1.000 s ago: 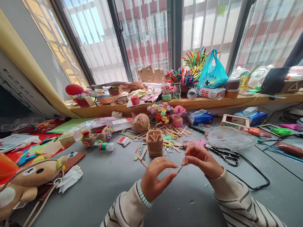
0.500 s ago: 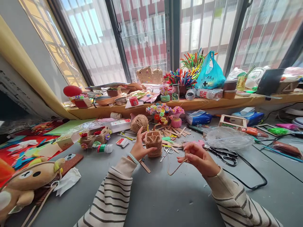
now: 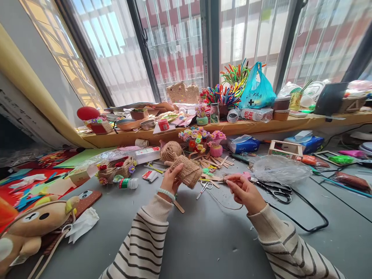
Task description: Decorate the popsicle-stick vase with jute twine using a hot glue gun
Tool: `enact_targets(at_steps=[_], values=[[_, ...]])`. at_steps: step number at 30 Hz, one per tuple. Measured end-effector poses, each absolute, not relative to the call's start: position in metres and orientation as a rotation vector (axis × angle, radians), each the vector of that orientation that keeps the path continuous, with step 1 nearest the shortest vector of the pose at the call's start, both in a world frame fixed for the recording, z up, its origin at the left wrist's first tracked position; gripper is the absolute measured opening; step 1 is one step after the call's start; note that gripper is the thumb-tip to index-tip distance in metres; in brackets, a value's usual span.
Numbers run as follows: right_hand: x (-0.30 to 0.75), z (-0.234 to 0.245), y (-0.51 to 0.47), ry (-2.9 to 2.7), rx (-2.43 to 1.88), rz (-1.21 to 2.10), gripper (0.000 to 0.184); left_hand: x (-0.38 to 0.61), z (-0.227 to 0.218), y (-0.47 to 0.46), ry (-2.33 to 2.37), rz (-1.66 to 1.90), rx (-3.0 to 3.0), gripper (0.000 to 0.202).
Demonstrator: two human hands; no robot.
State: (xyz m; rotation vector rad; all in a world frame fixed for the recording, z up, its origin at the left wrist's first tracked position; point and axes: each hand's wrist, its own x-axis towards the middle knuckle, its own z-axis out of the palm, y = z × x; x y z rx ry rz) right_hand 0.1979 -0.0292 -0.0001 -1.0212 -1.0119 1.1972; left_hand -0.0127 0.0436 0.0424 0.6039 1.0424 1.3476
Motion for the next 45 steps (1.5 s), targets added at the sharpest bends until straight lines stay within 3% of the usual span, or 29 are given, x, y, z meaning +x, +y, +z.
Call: enact_targets(at_steps=[2, 4, 17, 32, 42, 45], values=[[0.200, -0.002, -0.027, -1.015, -1.045, 1.196, 0.044, -0.007, 0.045, 0.038, 1.085, 1.315, 0.495, 0.023], [0.201, -0.003, -0.026, -1.017, -1.052, 1.193, 0.046, -0.002, 0.048, 0.032, 1.104, 1.327, 0.430, 0.019], [0.192, 0.005, -0.036, -1.026, -1.028, 1.107, 0.041, 0.030, 0.056, 0.004, 0.892, 1.227, 0.141, 0.021], [0.194, 0.002, -0.035, -1.079, -1.146, 0.938, 0.042, 0.042, 0.048, 0.002, 0.725, 1.082, 0.200, 0.040], [0.192, 0.003, -0.037, -1.143, -1.192, 0.666, 0.036, 0.048, 0.038, -0.001, 0.800, 1.361, 0.309, 0.020], [0.189, 0.000, -0.037, -1.186, -1.175, 0.626, 0.034, 0.053, 0.031, -0.005, 0.763, 1.469, 0.440, 0.027]])
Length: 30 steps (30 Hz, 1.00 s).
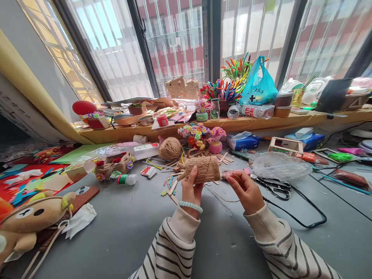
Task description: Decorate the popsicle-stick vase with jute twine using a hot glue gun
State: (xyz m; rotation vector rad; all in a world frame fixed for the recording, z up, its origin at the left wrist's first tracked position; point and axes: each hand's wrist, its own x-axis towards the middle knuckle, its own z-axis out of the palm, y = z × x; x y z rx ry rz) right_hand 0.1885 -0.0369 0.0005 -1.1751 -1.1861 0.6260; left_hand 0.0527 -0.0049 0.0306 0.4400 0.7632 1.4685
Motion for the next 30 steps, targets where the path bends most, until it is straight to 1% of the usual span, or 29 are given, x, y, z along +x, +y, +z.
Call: enact_targets(at_steps=[5, 15, 21, 24, 30], values=[[0.187, -0.004, -0.039, -1.331, -1.305, 0.503, 0.035, 0.059, 0.023, -0.013, 0.788, 1.580, 0.578, 0.058], [0.180, -0.012, -0.038, -1.218, -1.316, 0.485, 0.037, 0.060, 0.014, -0.026, 0.809, 1.679, 0.710, 0.082], [0.180, -0.012, -0.037, -1.201, -1.264, 0.502, 0.035, 0.057, 0.009, -0.034, 0.764, 1.603, 0.734, 0.087], [0.183, -0.013, -0.036, -1.237, -1.275, 0.461, 0.034, 0.052, 0.003, -0.040, 0.750, 1.498, 0.717, 0.085], [0.191, -0.018, -0.031, -1.313, -1.407, 0.225, 0.035, 0.033, -0.001, -0.051, 0.731, 1.327, 0.674, 0.083]])
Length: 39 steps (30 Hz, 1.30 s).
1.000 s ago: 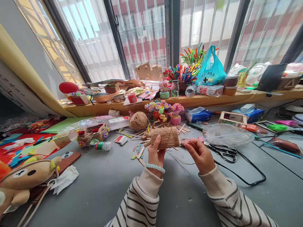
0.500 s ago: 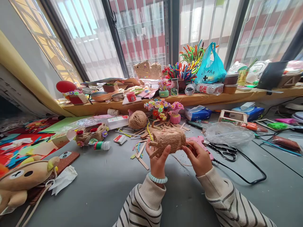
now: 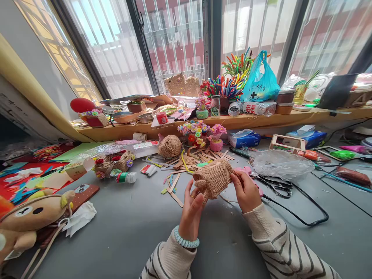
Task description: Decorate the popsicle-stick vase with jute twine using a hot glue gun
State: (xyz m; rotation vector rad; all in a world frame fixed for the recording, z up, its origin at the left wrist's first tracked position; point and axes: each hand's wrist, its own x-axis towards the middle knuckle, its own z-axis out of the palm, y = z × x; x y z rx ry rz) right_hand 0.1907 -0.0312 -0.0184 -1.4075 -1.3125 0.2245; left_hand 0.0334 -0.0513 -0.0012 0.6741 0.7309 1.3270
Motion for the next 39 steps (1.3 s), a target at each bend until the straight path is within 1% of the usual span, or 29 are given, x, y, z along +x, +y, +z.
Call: enact_targets(at_steps=[2, 6, 13, 18, 22, 27, 29, 31, 35, 39], values=[[0.193, -0.020, -0.029, -1.323, -1.431, 0.187, 0.037, 0.025, 0.005, -0.051, 0.717, 1.230, 0.632, 0.078], [0.198, -0.021, -0.027, -1.382, -1.486, 0.123, 0.044, 0.008, 0.021, -0.043, 0.776, 0.962, 0.540, 0.058], [0.200, -0.018, -0.028, -1.524, -1.507, 0.034, 0.044, -0.010, 0.036, -0.013, 0.917, 0.551, 0.776, 0.056], [0.195, -0.016, -0.032, -1.591, -1.464, -0.017, 0.040, -0.006, 0.041, -0.004, 0.925, 0.404, 0.932, 0.046], [0.191, -0.013, -0.035, -1.644, -1.377, -0.139, 0.032, 0.001, 0.036, -0.006, 0.847, 0.449, 1.003, 0.046], [0.190, -0.006, -0.039, -1.659, -1.255, -0.325, 0.027, 0.001, 0.024, -0.011, 0.922, 0.632, 0.947, 0.064], [0.191, -0.003, -0.041, -1.613, -1.271, -0.342, 0.030, 0.001, 0.021, -0.011, 0.909, 0.707, 0.947, 0.069], [0.192, -0.002, -0.042, -1.547, -1.298, -0.340, 0.034, 0.001, 0.020, -0.012, 0.850, 0.765, 0.936, 0.065], [0.192, -0.001, -0.044, -1.481, -1.326, -0.284, 0.032, 0.007, 0.025, -0.007, 0.649, 0.835, 0.777, 0.045], [0.190, -0.005, -0.042, -1.514, -1.291, -0.247, 0.026, 0.022, 0.031, 0.005, 0.638, 0.914, 0.543, 0.045]])
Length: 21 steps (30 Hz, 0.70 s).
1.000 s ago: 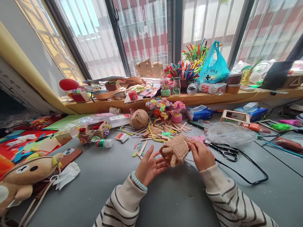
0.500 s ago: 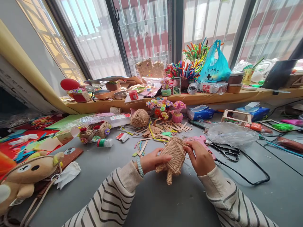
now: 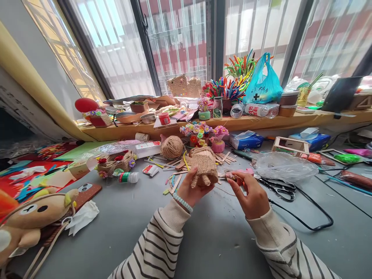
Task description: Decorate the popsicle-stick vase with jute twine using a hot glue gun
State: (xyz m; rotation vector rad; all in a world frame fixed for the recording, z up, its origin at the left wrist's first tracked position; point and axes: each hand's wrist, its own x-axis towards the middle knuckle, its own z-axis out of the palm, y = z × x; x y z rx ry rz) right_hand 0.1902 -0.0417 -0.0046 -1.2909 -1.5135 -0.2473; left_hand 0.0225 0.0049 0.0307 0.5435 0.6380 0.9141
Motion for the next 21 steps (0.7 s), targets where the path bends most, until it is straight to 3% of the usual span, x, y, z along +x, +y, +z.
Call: enact_targets(at_steps=[6, 15, 21], values=[[0.187, -0.012, -0.036, -1.596, -1.285, -0.385, 0.022, 0.042, 0.020, 0.015, 0.743, 1.222, 0.691, 0.055], [0.187, -0.017, -0.031, -1.730, -1.304, -0.623, 0.033, 0.039, 0.003, 0.009, 0.547, 1.173, 0.992, 0.077], [0.190, -0.026, -0.030, -1.802, -1.260, -0.633, 0.023, 0.032, 0.002, 0.008, 0.504, 1.114, 1.243, 0.065]])
